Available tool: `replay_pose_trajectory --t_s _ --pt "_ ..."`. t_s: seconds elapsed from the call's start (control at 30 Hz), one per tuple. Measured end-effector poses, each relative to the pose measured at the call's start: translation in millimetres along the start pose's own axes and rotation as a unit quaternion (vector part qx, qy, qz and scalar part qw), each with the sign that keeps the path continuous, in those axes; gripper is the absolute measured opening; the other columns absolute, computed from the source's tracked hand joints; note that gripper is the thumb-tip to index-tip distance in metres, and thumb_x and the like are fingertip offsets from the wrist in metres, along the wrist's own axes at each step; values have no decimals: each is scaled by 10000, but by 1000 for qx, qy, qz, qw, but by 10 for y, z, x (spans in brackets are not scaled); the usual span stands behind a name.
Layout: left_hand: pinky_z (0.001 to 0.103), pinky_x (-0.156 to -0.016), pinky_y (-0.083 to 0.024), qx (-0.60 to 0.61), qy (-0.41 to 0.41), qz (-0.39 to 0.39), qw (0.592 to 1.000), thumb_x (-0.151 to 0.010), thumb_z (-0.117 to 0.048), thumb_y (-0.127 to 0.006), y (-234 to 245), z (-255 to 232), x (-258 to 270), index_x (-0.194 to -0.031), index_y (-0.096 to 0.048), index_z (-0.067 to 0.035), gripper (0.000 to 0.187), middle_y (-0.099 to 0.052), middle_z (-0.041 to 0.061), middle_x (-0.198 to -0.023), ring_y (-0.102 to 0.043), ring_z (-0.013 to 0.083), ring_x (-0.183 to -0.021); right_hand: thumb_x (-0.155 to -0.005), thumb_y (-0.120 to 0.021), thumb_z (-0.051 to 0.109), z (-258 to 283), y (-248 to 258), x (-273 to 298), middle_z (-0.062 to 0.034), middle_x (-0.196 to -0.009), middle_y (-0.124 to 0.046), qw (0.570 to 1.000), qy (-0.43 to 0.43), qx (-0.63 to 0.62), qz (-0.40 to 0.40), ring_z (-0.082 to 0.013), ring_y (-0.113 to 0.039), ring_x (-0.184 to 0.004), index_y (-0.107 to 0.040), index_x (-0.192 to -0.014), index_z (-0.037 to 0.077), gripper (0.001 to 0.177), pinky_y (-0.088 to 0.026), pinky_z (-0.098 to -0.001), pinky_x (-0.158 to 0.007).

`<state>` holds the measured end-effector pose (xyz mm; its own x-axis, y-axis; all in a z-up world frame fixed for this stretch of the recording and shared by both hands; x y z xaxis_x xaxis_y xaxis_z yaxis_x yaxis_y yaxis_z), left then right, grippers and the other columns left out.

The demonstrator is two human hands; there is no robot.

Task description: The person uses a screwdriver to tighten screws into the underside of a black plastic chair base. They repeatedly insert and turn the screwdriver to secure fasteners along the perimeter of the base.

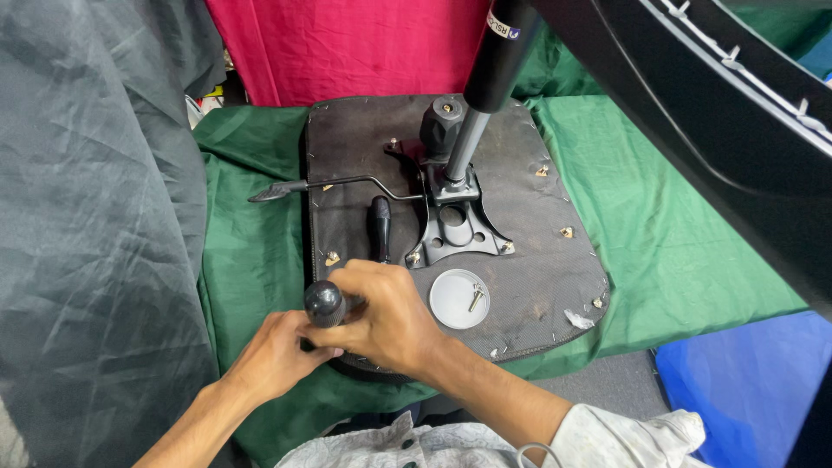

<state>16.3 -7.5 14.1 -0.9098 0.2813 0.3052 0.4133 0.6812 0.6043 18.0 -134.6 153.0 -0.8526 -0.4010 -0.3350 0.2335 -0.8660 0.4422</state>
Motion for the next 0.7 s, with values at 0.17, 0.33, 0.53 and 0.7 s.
replay_pose_trajectory --t_s 0.17,0.33,0.53,0.7 --pt "350 -723 -608 23 -45 -12 999 -741 -164 -830 -10 -10 -14 -1012 -712 -34 323 -811 96 -821 -798 230 -776 -767 -864 144 -117 -88 29 -75 -843 -761 993 -83 -79 25 -125 -758 -769 -732 -925 6 247 -623 -278 -687" --pt "355 -708 -594 26 20 -10 999 -759 -186 -851 -36 129 -13 -932 -711 -13 282 -778 79 -774 -759 201 -723 -802 -812 86 -168 -143 31 -95 -906 -802 985 -120 -123 24 -109 -778 -874 -752 -1000 -9 228 -645 -271 -793" --pt "344 -683 -574 20 28 -5 999 -767 -167 -844 -37 139 6 -941 -729 -20 254 -763 70 -736 -728 190 -686 -835 -767 71 -176 -157 53 -96 -908 -792 987 -114 -113 7 -134 -785 -898 -712 -1061 -13 247 -645 -283 -843" --pt "343 -644 -577 10 -12 -23 1000 -749 -132 -833 -5 50 31 -907 -744 -3 223 -753 76 -718 -715 184 -648 -856 -684 25 -204 -179 133 -101 -934 -783 985 -116 -129 -1 -161 -789 -916 -685 -1063 -20 212 -650 -308 -863"
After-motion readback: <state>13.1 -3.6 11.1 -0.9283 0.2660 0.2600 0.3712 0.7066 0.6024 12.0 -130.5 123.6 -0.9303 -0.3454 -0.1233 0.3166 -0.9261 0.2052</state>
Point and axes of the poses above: each hand's wrist, its own x-axis away from the middle knuckle, its own y-axis out of the back of the hand, z = x × y, the point moved 10 cm from there along -x, towards the middle knuckle
